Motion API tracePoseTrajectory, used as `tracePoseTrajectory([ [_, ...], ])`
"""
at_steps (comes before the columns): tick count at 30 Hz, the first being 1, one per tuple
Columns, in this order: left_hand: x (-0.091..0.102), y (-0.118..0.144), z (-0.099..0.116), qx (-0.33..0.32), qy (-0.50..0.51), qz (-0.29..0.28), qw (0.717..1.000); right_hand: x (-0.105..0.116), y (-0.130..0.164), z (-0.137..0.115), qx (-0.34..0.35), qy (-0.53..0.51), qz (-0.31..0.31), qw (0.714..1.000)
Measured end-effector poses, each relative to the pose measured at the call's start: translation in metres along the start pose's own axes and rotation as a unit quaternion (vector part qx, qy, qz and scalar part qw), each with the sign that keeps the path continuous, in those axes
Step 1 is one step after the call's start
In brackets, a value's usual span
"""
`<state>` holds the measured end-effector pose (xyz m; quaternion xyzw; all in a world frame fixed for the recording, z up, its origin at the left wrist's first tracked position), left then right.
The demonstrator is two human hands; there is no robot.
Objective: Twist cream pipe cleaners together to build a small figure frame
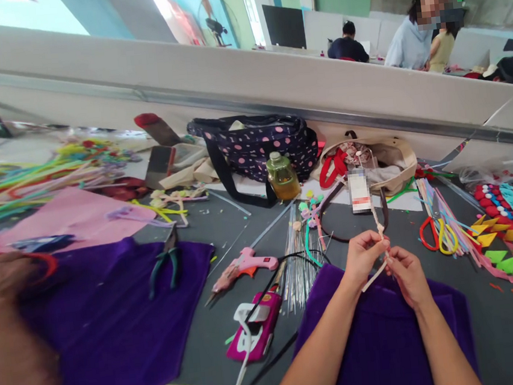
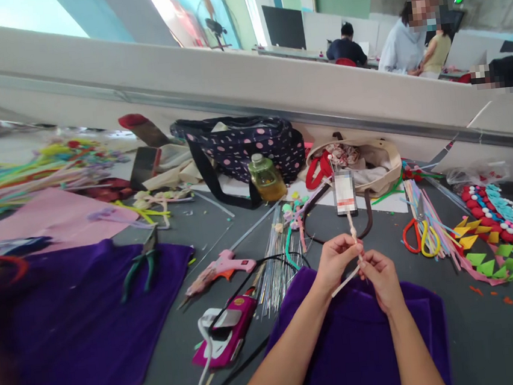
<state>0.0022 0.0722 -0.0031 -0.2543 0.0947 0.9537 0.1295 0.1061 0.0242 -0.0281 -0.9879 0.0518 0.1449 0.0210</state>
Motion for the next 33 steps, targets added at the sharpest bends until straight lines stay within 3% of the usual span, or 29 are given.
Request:
tracePoseTrajectory([
  [6,0.003,-0.001,-0.002,-0.030,-0.048,0.016,0.998,0.005,-0.001,-0.002,0.038,0.101,-0.010,0.994],
  [13,0.008,-0.004,-0.005,-0.053,-0.095,0.056,0.992,0.006,0.002,-0.013,0.121,0.242,0.028,0.962],
  [18,0.002,-0.003,-0.002,0.017,-0.032,-0.018,0.999,0.005,0.000,-0.002,0.028,0.116,-0.011,0.993],
  [22,-0.001,0.000,0.003,0.050,-0.021,-0.078,0.995,0.003,0.001,0.003,-0.008,0.020,-0.030,0.999],
  [28,0.004,0.000,0.001,0.043,0.013,-0.006,0.999,0.004,0.000,-0.002,0.027,0.119,-0.033,0.992],
  [33,0.006,-0.004,-0.005,0.026,0.001,0.025,0.999,0.005,0.001,-0.011,0.101,0.261,-0.020,0.960],
])
Point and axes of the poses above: each hand's wrist, its own y-axis away from the middle knuckle, its own x-axis out of the back of the hand, z = x × y, the point moved 5 cm from there along -y, towards the middle knuckle, and after that the axes turned 4 degrees about x, right-handed, at the moved point
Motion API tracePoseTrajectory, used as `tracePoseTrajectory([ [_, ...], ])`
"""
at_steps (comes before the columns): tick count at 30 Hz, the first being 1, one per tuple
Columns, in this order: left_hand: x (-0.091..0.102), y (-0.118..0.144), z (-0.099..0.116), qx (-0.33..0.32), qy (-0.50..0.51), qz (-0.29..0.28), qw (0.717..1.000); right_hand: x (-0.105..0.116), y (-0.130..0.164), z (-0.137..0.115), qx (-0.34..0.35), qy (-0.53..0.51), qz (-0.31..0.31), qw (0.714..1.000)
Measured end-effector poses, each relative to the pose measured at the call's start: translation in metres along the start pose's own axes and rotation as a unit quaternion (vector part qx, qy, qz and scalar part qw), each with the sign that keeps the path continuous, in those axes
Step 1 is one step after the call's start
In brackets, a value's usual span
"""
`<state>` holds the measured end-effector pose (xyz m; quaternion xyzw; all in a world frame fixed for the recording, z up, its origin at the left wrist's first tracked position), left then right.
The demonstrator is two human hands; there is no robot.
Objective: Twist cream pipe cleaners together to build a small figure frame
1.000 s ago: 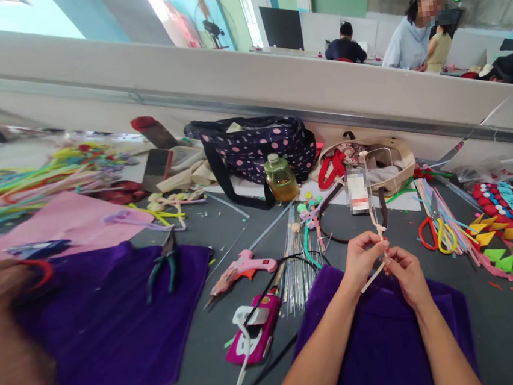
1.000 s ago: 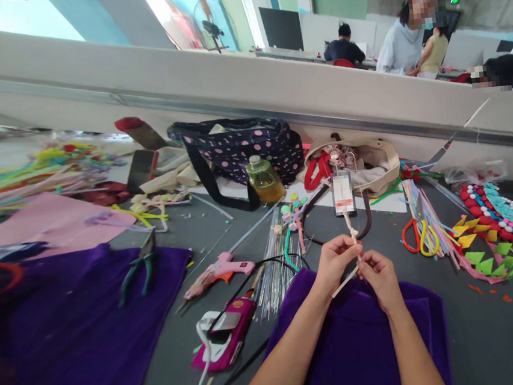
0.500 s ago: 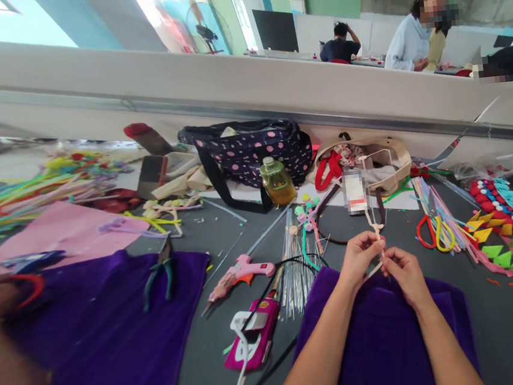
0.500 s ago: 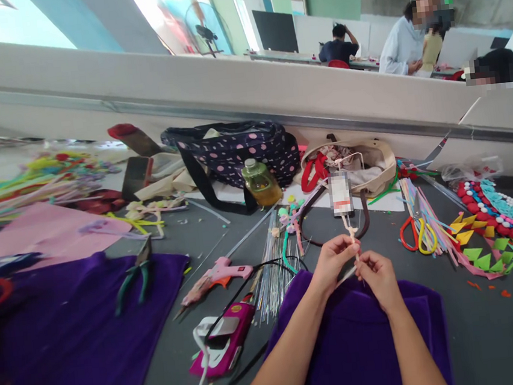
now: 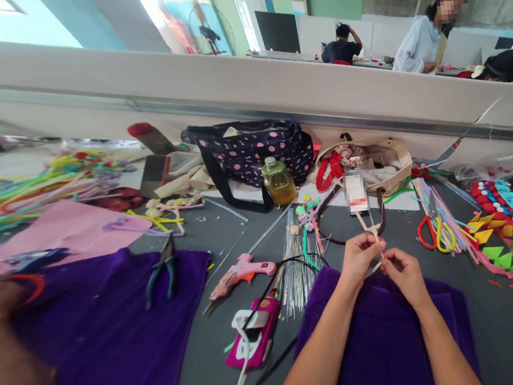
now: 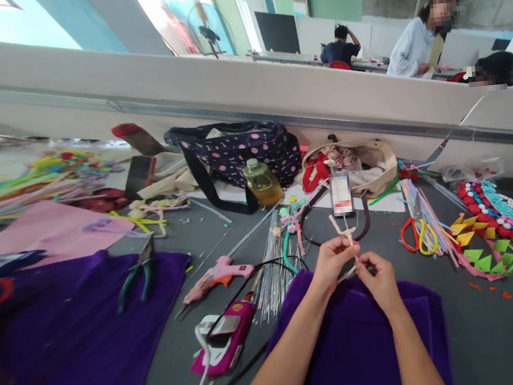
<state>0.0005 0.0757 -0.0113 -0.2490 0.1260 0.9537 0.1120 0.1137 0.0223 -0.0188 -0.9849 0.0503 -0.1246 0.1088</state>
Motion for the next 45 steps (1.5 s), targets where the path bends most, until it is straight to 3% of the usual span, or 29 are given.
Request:
tracePoseTrajectory([
  [4,0.004,-0.003,-0.006,-0.018,-0.025,0.024,0.999,0.000,0.002,-0.006,0.043,0.093,0.012,0.995],
  [7,0.005,-0.004,-0.007,-0.021,-0.036,0.030,0.999,-0.001,0.003,-0.005,0.037,0.092,0.022,0.995],
  [10,0.002,-0.003,-0.004,-0.007,-0.035,-0.013,0.999,-0.004,0.002,0.002,-0.029,-0.016,0.003,0.999],
  [13,-0.003,-0.001,0.001,0.018,-0.027,-0.082,0.996,-0.008,0.002,0.009,-0.093,-0.166,-0.013,0.982],
  [16,-0.006,0.002,0.004,0.031,-0.015,-0.127,0.991,-0.011,0.003,0.009,-0.112,-0.264,-0.021,0.958],
  [18,-0.005,0.002,0.005,0.031,0.002,-0.123,0.992,-0.011,0.003,0.008,-0.114,-0.282,-0.023,0.952],
  [24,-0.002,0.002,0.006,0.030,0.027,-0.042,0.998,-0.007,0.003,0.005,-0.090,-0.180,-0.019,0.979],
  [32,0.000,0.000,0.001,-0.002,-0.006,-0.001,1.000,-0.002,0.002,-0.001,0.000,0.039,0.012,0.999],
  [34,0.001,-0.001,0.000,-0.004,-0.014,0.001,1.000,-0.001,0.003,-0.002,0.005,0.054,0.020,0.998],
  [37,-0.001,-0.001,0.001,0.008,-0.019,-0.033,0.999,-0.003,0.003,0.002,-0.040,-0.039,0.002,0.998],
  [41,-0.006,0.004,0.006,0.027,-0.018,-0.117,0.993,-0.009,0.004,0.005,-0.090,-0.214,-0.017,0.973],
  [45,-0.008,0.008,0.005,0.054,-0.003,-0.155,0.986,-0.014,0.005,0.005,-0.121,-0.285,-0.030,0.950],
])
Point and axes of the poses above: each hand's wrist, its own y-axis away from the middle knuckle, its own x-axis out of the back of the hand, z = x × y, the point moved 5 cm from there along -y, towards the middle knuckle, and after that the axes turned 4 degrees about x, right-handed, at the moved point
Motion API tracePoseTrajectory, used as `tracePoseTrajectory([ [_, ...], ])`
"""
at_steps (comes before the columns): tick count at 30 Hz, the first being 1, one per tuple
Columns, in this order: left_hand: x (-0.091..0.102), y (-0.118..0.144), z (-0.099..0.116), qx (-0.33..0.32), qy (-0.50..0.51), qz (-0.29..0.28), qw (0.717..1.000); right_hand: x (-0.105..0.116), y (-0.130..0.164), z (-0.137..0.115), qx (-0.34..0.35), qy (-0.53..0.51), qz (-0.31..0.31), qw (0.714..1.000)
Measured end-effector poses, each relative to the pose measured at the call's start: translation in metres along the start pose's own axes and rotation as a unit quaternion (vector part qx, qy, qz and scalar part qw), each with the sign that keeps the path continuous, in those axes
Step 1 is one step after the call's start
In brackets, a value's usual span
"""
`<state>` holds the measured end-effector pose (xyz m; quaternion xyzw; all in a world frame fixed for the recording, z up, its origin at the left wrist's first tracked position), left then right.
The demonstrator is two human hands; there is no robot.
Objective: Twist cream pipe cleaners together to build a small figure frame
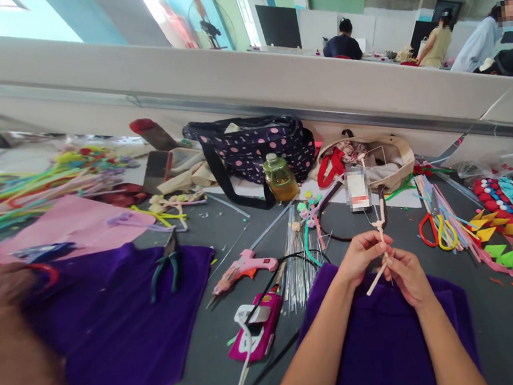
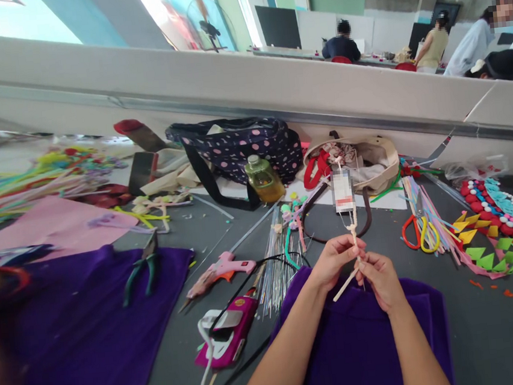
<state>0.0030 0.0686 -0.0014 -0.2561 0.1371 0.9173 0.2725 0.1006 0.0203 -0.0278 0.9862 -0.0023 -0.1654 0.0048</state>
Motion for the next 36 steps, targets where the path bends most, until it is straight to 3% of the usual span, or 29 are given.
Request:
tracePoseTrajectory([
  [5,0.005,-0.002,0.000,-0.030,0.010,0.065,0.997,0.002,0.000,-0.002,0.018,0.033,0.013,0.999],
  [12,0.005,-0.002,0.000,-0.035,0.029,0.113,0.993,0.005,-0.001,-0.006,0.058,0.159,0.011,0.985],
  [19,0.007,-0.005,-0.005,-0.052,0.004,0.146,0.988,0.006,0.002,-0.014,0.136,0.308,0.071,0.939],
  [22,0.006,-0.004,-0.005,-0.046,0.000,0.136,0.990,0.007,0.001,-0.010,0.095,0.249,0.064,0.962],
  [25,0.004,-0.004,-0.002,-0.030,-0.014,0.087,0.996,0.006,-0.001,-0.006,0.042,0.129,0.048,0.990],
  [28,0.003,-0.003,0.001,-0.021,-0.014,0.052,0.998,0.004,-0.001,-0.004,0.013,0.043,0.034,0.998],
  [36,0.010,-0.004,0.002,-0.050,0.025,0.121,0.991,0.006,-0.001,-0.003,0.028,0.066,0.040,0.997],
])
Point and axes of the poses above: each hand's wrist, its own y-axis away from the middle knuckle, its own x-axis out of the back of the hand, z = x × y, the point moved 5 cm from there along -y, towards the middle knuckle, and after that the axes turned 4 degrees about x, right-handed, at the moved point
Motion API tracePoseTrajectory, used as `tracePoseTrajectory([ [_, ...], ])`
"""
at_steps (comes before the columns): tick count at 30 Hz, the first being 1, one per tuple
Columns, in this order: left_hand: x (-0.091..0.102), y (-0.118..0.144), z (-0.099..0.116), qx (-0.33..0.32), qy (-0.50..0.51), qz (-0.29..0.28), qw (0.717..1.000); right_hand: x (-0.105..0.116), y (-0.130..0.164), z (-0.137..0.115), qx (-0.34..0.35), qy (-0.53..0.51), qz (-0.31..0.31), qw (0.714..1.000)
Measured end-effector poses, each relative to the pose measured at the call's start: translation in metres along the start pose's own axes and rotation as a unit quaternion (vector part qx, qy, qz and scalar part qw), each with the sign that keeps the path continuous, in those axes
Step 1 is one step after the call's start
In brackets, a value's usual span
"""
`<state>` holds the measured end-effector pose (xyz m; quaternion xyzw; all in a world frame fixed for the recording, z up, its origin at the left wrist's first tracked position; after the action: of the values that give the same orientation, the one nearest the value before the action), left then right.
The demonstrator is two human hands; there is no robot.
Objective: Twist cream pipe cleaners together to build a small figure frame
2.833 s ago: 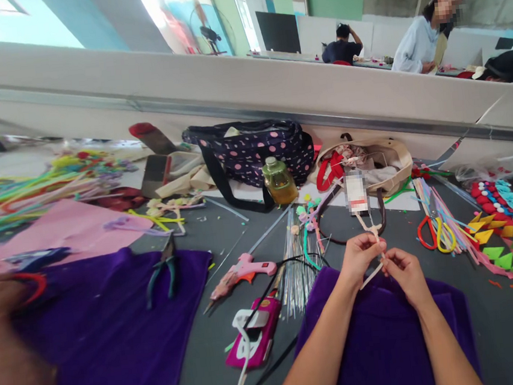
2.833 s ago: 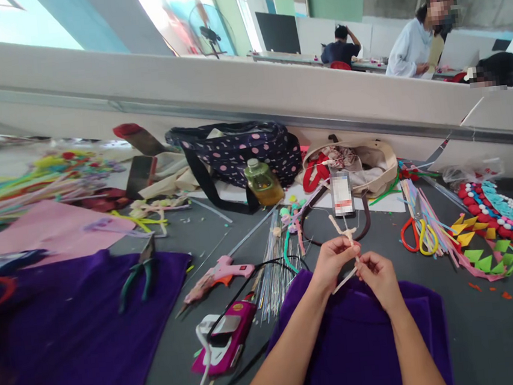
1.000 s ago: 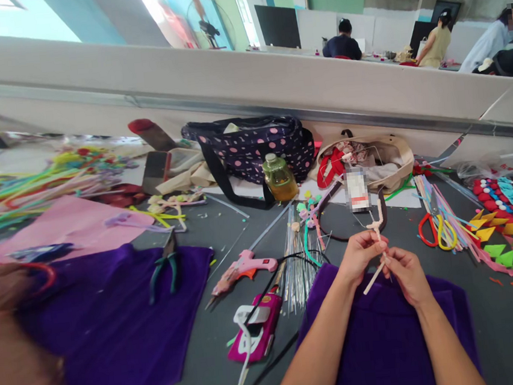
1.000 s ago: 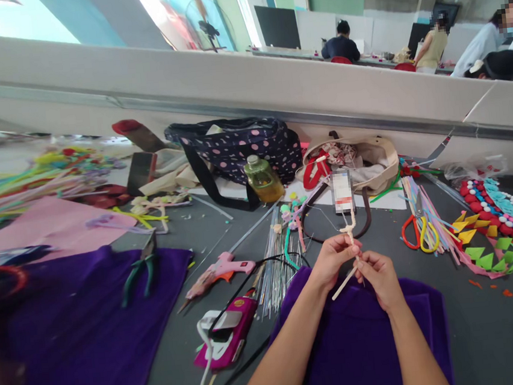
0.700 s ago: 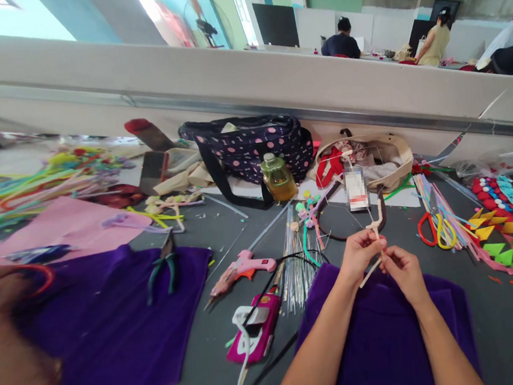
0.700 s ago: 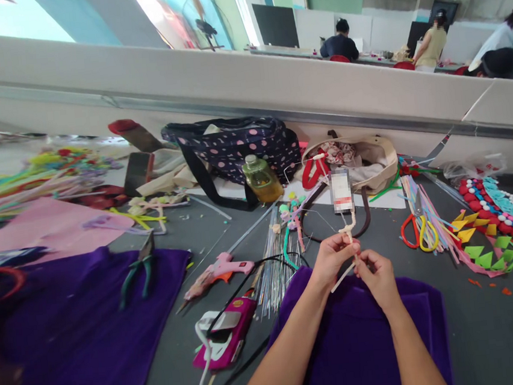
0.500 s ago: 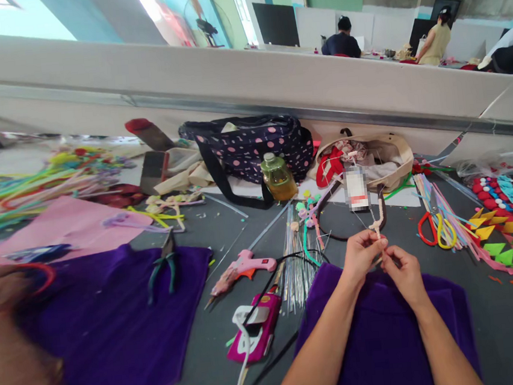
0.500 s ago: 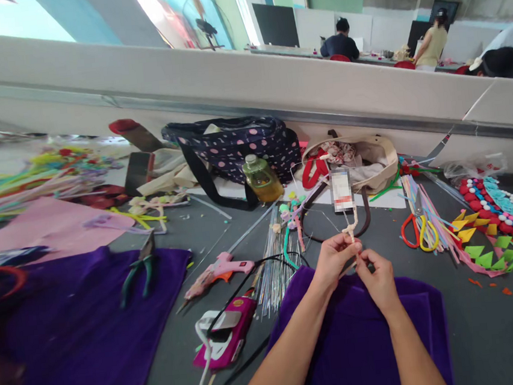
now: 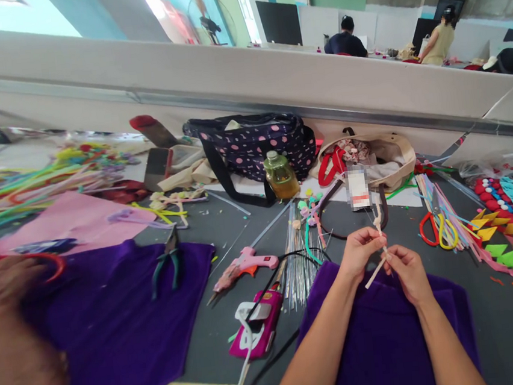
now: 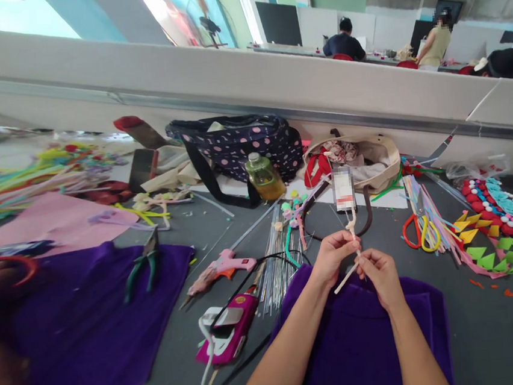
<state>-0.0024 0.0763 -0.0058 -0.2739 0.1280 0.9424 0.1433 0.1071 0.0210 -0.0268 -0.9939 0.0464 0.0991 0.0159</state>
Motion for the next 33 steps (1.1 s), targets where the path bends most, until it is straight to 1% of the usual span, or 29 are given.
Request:
tracePoseTrajectory([
  [5,-0.001,0.001,-0.001,0.001,0.005,0.017,1.000,0.003,0.000,-0.002,0.042,0.103,0.001,0.994],
  [7,-0.002,0.002,-0.003,0.004,0.004,0.019,1.000,0.005,0.001,-0.005,0.071,0.162,0.019,0.984],
  [9,-0.002,0.001,-0.004,0.006,0.001,0.020,1.000,0.006,0.001,-0.007,0.088,0.194,0.036,0.976],
  [11,-0.001,0.000,-0.004,0.003,-0.004,0.020,1.000,0.004,0.001,-0.006,0.071,0.162,0.028,0.984],
  [14,0.003,-0.002,-0.002,-0.007,-0.008,0.023,1.000,-0.001,0.000,-0.003,0.015,0.038,-0.002,0.999],
  [17,0.008,-0.004,-0.001,-0.005,0.002,0.023,1.000,-0.001,-0.002,-0.001,-0.021,-0.060,-0.003,0.998],
  [20,0.009,-0.004,-0.002,0.011,0.013,0.013,1.000,0.002,-0.003,0.002,-0.049,-0.115,0.007,0.992],
  [22,0.008,-0.003,-0.002,0.013,0.014,0.002,1.000,0.001,-0.004,0.003,-0.064,-0.138,0.005,0.988],
  [24,0.007,-0.003,-0.001,0.007,0.009,-0.005,1.000,-0.001,-0.003,0.003,-0.073,-0.150,-0.011,0.986],
  [29,0.006,-0.002,0.003,-0.011,-0.009,0.000,1.000,-0.007,0.001,0.006,-0.101,-0.130,-0.064,0.984],
  [33,0.004,-0.001,0.004,-0.008,-0.027,0.000,1.000,-0.005,0.000,0.010,-0.114,-0.129,-0.059,0.983],
])
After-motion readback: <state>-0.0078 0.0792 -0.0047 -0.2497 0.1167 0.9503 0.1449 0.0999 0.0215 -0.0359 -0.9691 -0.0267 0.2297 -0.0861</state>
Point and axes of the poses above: each hand's wrist, its own y-axis away from the middle knuckle, its own x-axis out of the back of the hand, z = x × y, the point moved 5 cm from there along -y, towards the middle knuckle, and after that the axes turned 4 degrees about x, right-handed, at the moved point
